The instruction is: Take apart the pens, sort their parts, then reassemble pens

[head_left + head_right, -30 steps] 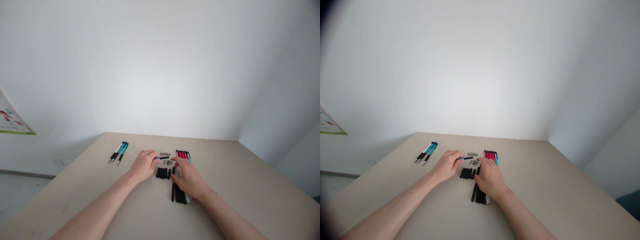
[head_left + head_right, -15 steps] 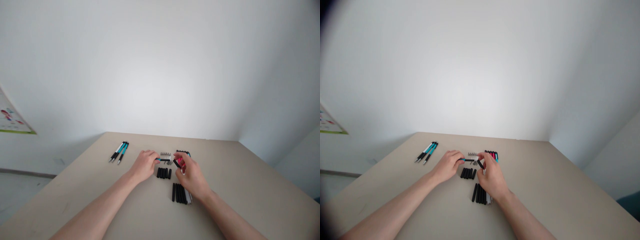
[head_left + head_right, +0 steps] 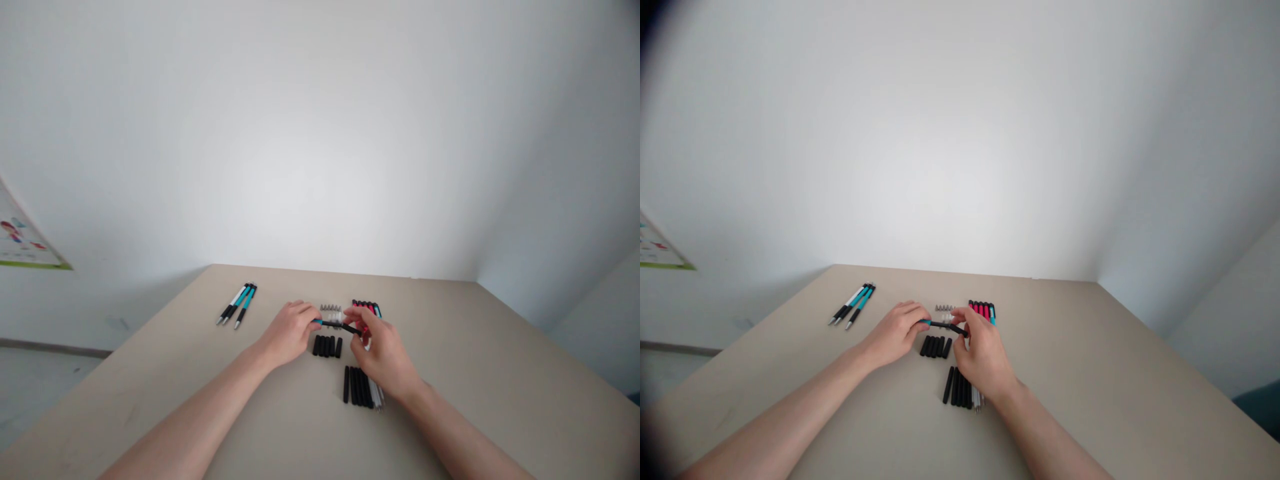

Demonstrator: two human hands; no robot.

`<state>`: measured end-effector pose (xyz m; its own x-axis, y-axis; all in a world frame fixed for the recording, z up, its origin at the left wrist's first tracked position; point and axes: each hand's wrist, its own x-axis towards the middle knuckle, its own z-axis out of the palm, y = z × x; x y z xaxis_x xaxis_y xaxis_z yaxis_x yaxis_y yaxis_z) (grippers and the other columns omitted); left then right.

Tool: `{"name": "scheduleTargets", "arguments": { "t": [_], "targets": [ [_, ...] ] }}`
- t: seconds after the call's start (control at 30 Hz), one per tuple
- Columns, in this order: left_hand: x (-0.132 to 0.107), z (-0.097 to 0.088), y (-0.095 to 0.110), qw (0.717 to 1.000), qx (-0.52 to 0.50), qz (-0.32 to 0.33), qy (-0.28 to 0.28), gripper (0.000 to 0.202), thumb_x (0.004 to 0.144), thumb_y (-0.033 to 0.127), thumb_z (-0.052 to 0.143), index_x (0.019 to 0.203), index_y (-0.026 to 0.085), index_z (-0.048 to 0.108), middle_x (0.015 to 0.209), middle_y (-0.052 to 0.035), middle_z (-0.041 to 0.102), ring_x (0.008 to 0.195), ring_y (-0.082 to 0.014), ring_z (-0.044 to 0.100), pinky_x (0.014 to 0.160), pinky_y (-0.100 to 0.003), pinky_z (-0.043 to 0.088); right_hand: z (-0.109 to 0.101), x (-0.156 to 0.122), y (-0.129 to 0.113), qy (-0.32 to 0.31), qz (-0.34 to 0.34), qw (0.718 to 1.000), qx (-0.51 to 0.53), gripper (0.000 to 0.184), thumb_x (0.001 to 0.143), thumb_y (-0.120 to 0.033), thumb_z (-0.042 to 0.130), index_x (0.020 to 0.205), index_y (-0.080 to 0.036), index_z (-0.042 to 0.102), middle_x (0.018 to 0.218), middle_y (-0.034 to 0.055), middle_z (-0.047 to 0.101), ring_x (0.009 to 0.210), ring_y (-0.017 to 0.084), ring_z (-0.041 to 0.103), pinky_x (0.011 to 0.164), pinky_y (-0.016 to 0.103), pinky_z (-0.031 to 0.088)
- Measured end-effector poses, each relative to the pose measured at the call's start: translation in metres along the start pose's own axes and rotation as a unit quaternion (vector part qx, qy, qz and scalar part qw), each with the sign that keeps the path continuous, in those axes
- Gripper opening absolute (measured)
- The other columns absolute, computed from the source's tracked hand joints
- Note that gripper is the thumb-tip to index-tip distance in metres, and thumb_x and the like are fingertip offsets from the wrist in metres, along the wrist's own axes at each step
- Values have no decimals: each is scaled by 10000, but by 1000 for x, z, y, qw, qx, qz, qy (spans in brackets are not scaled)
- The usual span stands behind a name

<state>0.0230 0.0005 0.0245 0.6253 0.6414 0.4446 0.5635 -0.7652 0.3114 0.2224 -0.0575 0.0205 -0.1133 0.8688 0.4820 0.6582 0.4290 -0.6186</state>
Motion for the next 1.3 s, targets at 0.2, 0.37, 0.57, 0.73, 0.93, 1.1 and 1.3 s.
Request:
{"name": "scheduleTargets", "arguments": {
  "t": [0.2,0.37,0.57,0.73,0.93,1.1,1.3],
  "targets": [
    [0,-2,1,999,-35,2,-10,154,860,81,468,856,174,591,841,-42,596,824,-168,561,737,-266,455,-1,1,-2,12,3,999,30,354,726,-77,432,1041,-189,548,962,43,675,820,164,618,706,273,494],
    [-1,-3,2,999,-21,16,-27,189,872,82,453,944,188,593,891,-45,608,881,-180,558,779,-281,456,0,0,-1,9,-3,1000,25,348,746,-80,423,1046,-179,568,975,55,675,818,167,621,706,282,501],
    [-2,-3,2,999,-3,21,-26,188,881,102,454,957,195,599,879,-45,625,880,-183,558,775,-284,458,1,1,-2,-5,-23,1000,-19,346,770,-78,431,1050,-168,612,976,67,673,890,195,602,781,329,490],
    [-1,-4,2,1000,7,6,-21,196,871,83,454,941,180,609,867,-52,642,860,-190,558,754,-291,461,-4,3,0,52,-29,996,-72,311,827,-101,420,986,-179,675,873,74,681,848,224,560,768,377,466],
    [0,-4,2,1000,-3,16,-12,194,875,95,451,942,184,610,851,-52,636,853,-187,558,746,-289,460,-7,3,-3,95,38,995,-10,207,837,-196,470,963,-187,633,899,65,679,809,199,604,746,331,480],
    [-1,-4,2,999,-10,33,-1,199,881,98,439,965,182,599,855,-55,631,848,-184,556,746,-286,460,-5,2,-7,92,100,987,89,107,854,-299,490,877,-202,529,830,38,686,745,174,644,701,278,489],
    [-1,-3,1,999,-17,45,18,221,881,97,423,978,184,602,854,-61,636,837,-185,558,751,-301,464,-5,2,-5,101,106,988,54,128,858,-327,486,815,-207,500,724,14,665,601,150,608,585,244,448]
  ]
}}
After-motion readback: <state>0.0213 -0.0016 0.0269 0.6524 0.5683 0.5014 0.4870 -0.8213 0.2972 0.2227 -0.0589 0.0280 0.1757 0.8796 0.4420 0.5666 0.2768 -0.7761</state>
